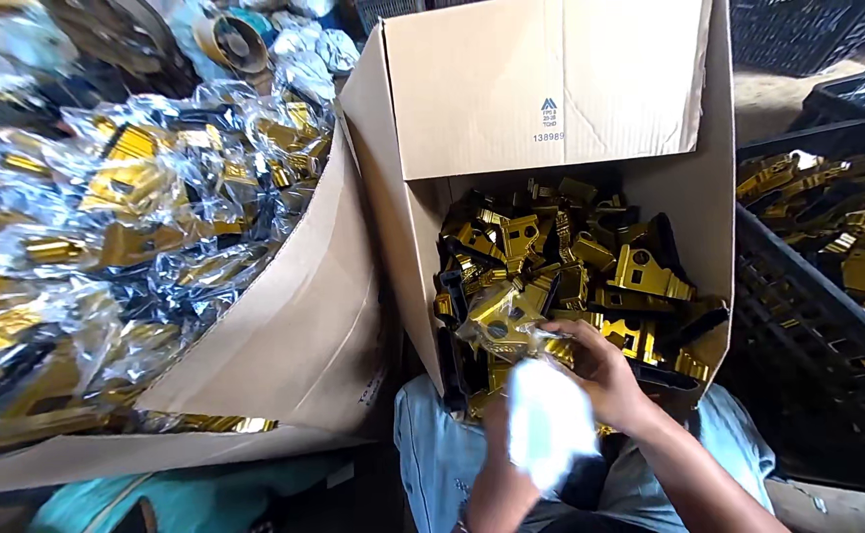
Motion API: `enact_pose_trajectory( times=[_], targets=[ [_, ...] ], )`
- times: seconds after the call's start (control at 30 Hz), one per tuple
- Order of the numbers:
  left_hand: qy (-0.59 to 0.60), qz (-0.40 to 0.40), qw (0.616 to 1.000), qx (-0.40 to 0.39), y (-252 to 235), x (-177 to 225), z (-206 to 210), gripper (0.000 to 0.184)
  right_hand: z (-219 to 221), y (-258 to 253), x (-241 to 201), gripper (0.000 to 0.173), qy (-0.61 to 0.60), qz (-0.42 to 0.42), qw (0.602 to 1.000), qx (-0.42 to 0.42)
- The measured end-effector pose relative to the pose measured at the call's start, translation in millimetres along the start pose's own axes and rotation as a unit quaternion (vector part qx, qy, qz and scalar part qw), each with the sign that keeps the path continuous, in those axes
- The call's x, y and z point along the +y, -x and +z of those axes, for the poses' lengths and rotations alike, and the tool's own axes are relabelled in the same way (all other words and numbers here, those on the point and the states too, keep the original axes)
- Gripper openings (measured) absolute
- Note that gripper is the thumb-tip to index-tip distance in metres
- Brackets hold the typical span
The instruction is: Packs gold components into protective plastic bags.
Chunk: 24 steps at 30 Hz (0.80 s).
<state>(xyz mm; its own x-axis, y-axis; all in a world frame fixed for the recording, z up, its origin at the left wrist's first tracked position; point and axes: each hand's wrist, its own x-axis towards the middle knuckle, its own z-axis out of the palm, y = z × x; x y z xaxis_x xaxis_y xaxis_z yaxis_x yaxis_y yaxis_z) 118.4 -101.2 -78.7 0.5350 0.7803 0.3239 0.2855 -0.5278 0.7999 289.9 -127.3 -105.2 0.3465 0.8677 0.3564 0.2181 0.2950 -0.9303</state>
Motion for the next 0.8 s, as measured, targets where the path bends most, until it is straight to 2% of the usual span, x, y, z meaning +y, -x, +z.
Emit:
enact_pose_trajectory(
  times=[0.03, 0.1, 0.13, 0.17, 0.2, 0.23, 0.27, 0.3, 0.33, 0.37, 0.4, 0.43, 0.5, 0.53, 0.57, 0.6, 0.63, 0.67, 0.73, 0.8],
  targets=[
    [0.027, 0.017, 0.999, -0.037, 4, 7, -4, 0.035, -2, -2, 1, 0.039, 0.047, -0.035, 0.998, -0.007],
    [0.148, 0.048, 0.988, -0.004, 6, -10, 0, 0.027, -20, -8, -13, 0.031, 0.199, -0.092, 0.974, -0.048],
    [0.245, 0.018, 0.969, 0.013, 8, -24, -3, 0.028, -32, -12, -27, 0.028, 0.282, -0.088, 0.951, -0.087],
    [0.345, -0.047, 0.937, 0.029, 8, -32, -11, 0.033, -45, -18, -45, 0.024, 0.343, -0.046, 0.926, -0.153],
    [0.396, -0.114, 0.911, 0.036, 9, -38, -23, 0.038, -53, -26, -63, 0.021, 0.385, 0.023, 0.894, -0.23],
    [0.398, -0.177, 0.899, 0.046, 11, -40, -31, 0.041, -58, -36, -76, 0.018, 0.417, 0.061, 0.86, -0.289],
    [0.364, -0.215, 0.904, 0.06, 12, -41, -34, 0.04, -60, -42, -82, 0.014, 0.432, 0.023, 0.852, -0.296],
    [0.316, -0.216, 0.922, 0.066, 14, -42, -33, 0.042, -61, -47, -84, 0.009, 0.421, -0.08, 0.87, -0.243],
    [0.282, -0.201, 0.935, 0.074, 15, -43, -28, 0.045, -58, -54, -84, 0.01, 0.376, -0.19, 0.894, -0.151],
    [0.266, -0.186, 0.942, 0.087, 15, -44, -22, 0.048, -52, -63, -86, 0.014, 0.288, -0.24, 0.924, -0.079],
    [0.256, -0.175, 0.945, 0.101, 14, -45, -15, 0.052, -45, -69, -88, 0.025, 0.19, -0.243, 0.95, -0.052],
    [0.254, -0.164, 0.947, 0.112, 13, -44, -10, 0.055, -38, -69, -88, 0.042, 0.13, -0.211, 0.967, -0.059],
    [0.242, -0.126, 0.955, 0.119, 7, -40, -3, 0.055, -19, -55, -70, 0.07, 0.129, -0.132, 0.974, -0.129],
    [0.223, -0.11, 0.962, 0.113, 6, -39, -1, 0.052, -9, -43, -55, 0.068, 0.142, -0.098, 0.968, -0.18],
    [0.194, -0.096, 0.971, 0.104, 4, -36, 0, 0.049, -2, -31, -39, 0.053, 0.139, -0.074, 0.964, -0.214],
    [0.154, -0.075, 0.981, 0.096, 2, -36, 1, 0.047, 3, -22, -24, 0.033, 0.121, -0.055, 0.968, -0.213],
    [0.112, -0.054, 0.989, 0.085, 0, -37, 2, 0.045, 5, -15, -15, 0.02, 0.1, -0.035, 0.976, -0.192],
    [0.067, -0.034, 0.994, 0.077, -1, -39, 4, 0.044, 4, -10, -11, 0.017, 0.086, -0.02, 0.981, -0.175],
    [-0.002, -0.006, 0.998, 0.07, -2, -39, 9, 0.041, -3, -3, -13, 0.023, 0.059, 0.024, 0.98, -0.189],
    [-0.004, 0.003, 0.999, 0.051, -1, -43, 10, 0.046, -9, -2, -15, 0.032, 0.047, 0.07, 0.978, -0.193]
  ],
)
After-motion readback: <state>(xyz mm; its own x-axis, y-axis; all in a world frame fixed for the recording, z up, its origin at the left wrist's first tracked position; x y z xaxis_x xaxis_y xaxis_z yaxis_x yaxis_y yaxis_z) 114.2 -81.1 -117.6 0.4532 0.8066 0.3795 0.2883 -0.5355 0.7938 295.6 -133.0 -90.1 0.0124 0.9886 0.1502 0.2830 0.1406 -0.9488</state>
